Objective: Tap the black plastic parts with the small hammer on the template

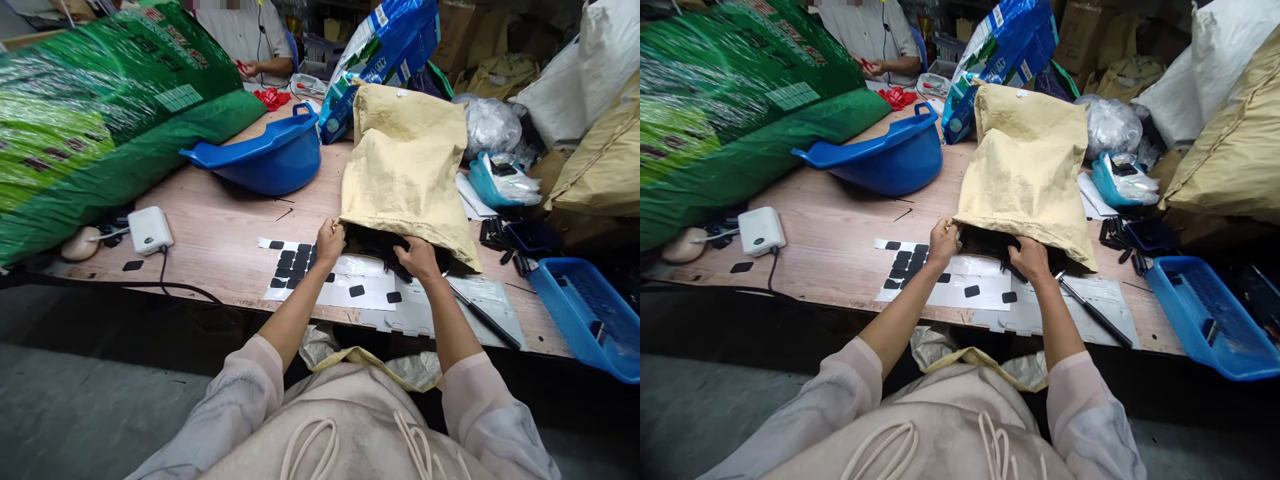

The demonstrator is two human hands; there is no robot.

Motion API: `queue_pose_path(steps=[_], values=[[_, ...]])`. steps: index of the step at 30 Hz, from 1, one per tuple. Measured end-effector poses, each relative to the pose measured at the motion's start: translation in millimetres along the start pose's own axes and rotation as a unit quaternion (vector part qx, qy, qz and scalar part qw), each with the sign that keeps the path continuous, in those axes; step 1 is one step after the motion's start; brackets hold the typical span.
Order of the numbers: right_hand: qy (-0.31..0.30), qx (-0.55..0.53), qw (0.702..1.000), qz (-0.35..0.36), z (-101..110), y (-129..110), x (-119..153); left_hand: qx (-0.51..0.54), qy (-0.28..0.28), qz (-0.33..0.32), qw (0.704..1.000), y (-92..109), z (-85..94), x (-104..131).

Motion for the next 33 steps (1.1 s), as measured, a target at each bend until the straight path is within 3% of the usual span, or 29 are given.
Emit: queue_pose_path(steps=[4,7,11,16,20,23,26,30,33], values=[[0.031,-0.195,0.98,-0.023,24.9,10.6,-5.2,-0.109,0.063,-0.094,0.988,3.6,36.6,-3.2],[0.04,-0.332,0.942,-0.017,39.2,4.7,-9.8,-0.14,0.051,-0.105,0.983,-0.9,44.6,-2.2],[0.068,-0.426,0.899,-0.075,53.2,7.8,-20.2,-0.118,-0.002,-0.049,0.992,-4.6,28.2,1.1],[0.183,-0.446,0.868,-0.122,84.9,30.8,-41.4,-0.038,-0.072,-0.05,0.995,18.6,-9.0,15.6],[0.192,-0.405,0.886,-0.122,89.1,41.4,-50.1,-0.059,-0.085,-0.024,0.994,12.4,-15.4,26.6],[0.145,-0.395,0.897,-0.135,72.5,43.6,-45.2,-0.07,-0.058,0.02,0.996,-5.3,-2.1,25.2],[0.089,-0.389,0.906,-0.14,58.0,41.8,-31.2,-0.079,-0.033,0.014,0.996,-13.0,13.9,16.5],[-0.02,-0.317,0.944,-0.091,54.5,28.4,-6.2,-0.125,-0.007,-0.077,0.989,0.6,29.5,12.8],[-0.008,-0.261,0.965,-0.006,74.0,14.8,0.3,-0.174,0.007,-0.222,0.959,30.2,24.9,30.7]])
Point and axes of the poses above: each hand's wrist, its own x-axis away from the middle knuckle, its own z-axis out of the back of the hand, y = z × x, the point moved 9 cm from there along -x, towards the middle knuckle, and after that the axes turned 11 degrees about y, right-handed, at the moved point
